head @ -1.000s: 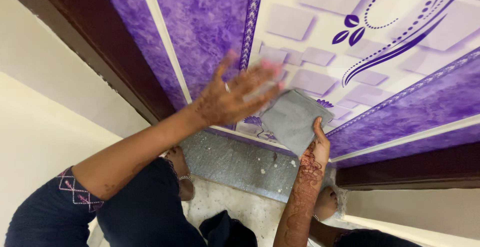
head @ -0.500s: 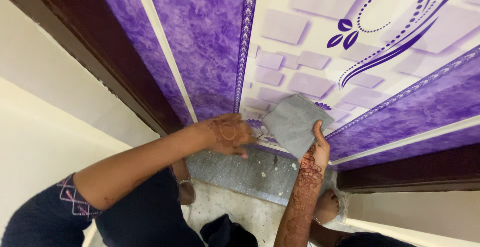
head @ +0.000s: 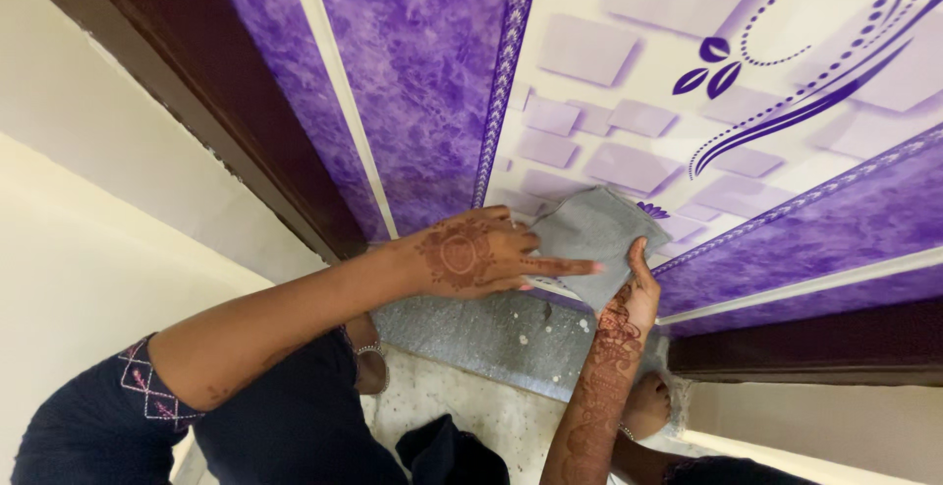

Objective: The person applies a decorative adhesive sheet onto a door, smoothing and pressing it against the surface using a cloth and by hand.

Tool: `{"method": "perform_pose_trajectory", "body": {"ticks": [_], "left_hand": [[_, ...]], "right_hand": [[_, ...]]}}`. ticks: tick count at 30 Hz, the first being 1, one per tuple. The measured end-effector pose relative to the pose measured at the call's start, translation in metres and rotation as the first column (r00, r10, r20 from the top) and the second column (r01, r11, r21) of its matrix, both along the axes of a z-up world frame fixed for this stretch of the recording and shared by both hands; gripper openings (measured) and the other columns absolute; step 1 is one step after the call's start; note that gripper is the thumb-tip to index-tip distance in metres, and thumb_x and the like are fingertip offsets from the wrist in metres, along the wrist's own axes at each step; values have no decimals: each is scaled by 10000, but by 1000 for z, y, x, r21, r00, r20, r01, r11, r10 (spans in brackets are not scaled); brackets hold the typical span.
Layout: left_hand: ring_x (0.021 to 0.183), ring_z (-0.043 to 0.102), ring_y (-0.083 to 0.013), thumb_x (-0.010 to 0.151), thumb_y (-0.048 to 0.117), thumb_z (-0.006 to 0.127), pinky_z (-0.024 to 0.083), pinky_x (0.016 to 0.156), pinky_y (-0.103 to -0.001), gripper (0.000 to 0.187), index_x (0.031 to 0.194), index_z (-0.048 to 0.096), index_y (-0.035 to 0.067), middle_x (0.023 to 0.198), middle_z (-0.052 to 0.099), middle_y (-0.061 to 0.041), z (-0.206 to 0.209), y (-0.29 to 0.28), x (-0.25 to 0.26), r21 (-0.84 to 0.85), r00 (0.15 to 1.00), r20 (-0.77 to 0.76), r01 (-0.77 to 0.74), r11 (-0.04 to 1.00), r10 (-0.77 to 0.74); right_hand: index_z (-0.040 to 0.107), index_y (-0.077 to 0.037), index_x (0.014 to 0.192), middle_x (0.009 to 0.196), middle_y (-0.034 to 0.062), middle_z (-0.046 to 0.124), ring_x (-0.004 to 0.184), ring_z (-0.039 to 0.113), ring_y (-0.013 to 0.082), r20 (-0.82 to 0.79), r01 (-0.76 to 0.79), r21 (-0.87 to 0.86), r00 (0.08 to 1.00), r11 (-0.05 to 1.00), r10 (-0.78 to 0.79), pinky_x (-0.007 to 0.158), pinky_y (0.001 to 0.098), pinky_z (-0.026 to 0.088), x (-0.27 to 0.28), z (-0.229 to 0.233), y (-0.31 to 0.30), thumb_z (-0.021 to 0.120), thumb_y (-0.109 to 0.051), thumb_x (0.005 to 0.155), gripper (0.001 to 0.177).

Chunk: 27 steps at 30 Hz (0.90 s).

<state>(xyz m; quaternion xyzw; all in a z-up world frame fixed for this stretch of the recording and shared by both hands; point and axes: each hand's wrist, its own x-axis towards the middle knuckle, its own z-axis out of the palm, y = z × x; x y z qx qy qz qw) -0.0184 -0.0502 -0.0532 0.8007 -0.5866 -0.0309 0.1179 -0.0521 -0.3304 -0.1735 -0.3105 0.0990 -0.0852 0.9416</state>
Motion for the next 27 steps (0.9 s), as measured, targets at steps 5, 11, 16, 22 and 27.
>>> {"method": "perform_pose_trajectory", "body": {"ticks": [5, 11, 16, 22, 27], "left_hand": [[1279, 512, -387, 982, 536, 460, 265, 1122, -602, 593, 1533, 386, 328, 1242, 609, -181, -27, -5, 14, -38, 993, 105, -54, 998, 58], [1334, 508, -321, 975, 526, 553, 352, 1168, -503, 556, 1489, 467, 333, 1327, 596, -100, -38, 9, 31, 684, 970, -24, -159, 712, 240], [1232, 565, -306, 965, 447, 561, 367, 1117, -482, 602, 1519, 417, 261, 1262, 615, -103, -24, 15, 34, 417, 976, 16, -203, 886, 216], [1191, 606, -262, 997, 410, 530, 376, 1137, -451, 549, 1516, 443, 254, 1239, 629, -80, -5, 19, 33, 343, 985, 39, -173, 923, 170], [1295, 534, -299, 1008, 387, 553, 314, 1174, -476, 474, 1431, 513, 176, 1366, 545, -123, 1, 7, 30, 123, 969, 196, -175, 977, 150]], "right_hand": [[505, 45, 1402, 1307, 179, 631, 1204, 632, 310, -98, 62, -58, 993, 996, -68, 1024, 455, 536, -3, 8, 5, 627, -359, 991, 589], [450, 67, 1414, 1316, 191, 638, 1194, 666, 315, -153, 136, -119, 976, 984, -153, 1009, 465, 572, -14, 31, 8, 682, -337, 939, 666], [453, 104, 1445, 1366, 239, 628, 1158, 705, 324, -80, 587, -230, 783, 776, -617, 1002, 472, 599, -46, 35, -26, 691, -395, 915, 766], [389, 119, 1509, 1532, 295, 437, 1357, 600, 377, 620, 876, 42, 354, 481, -700, 1221, 521, 522, -48, 42, -95, 494, -412, 1046, 712], [276, -48, 1559, 1608, 291, 303, 1516, 366, 338, 817, 899, -436, 377, -39, -436, 1349, 490, 317, 29, 69, -119, 375, -478, 1179, 583]]}}
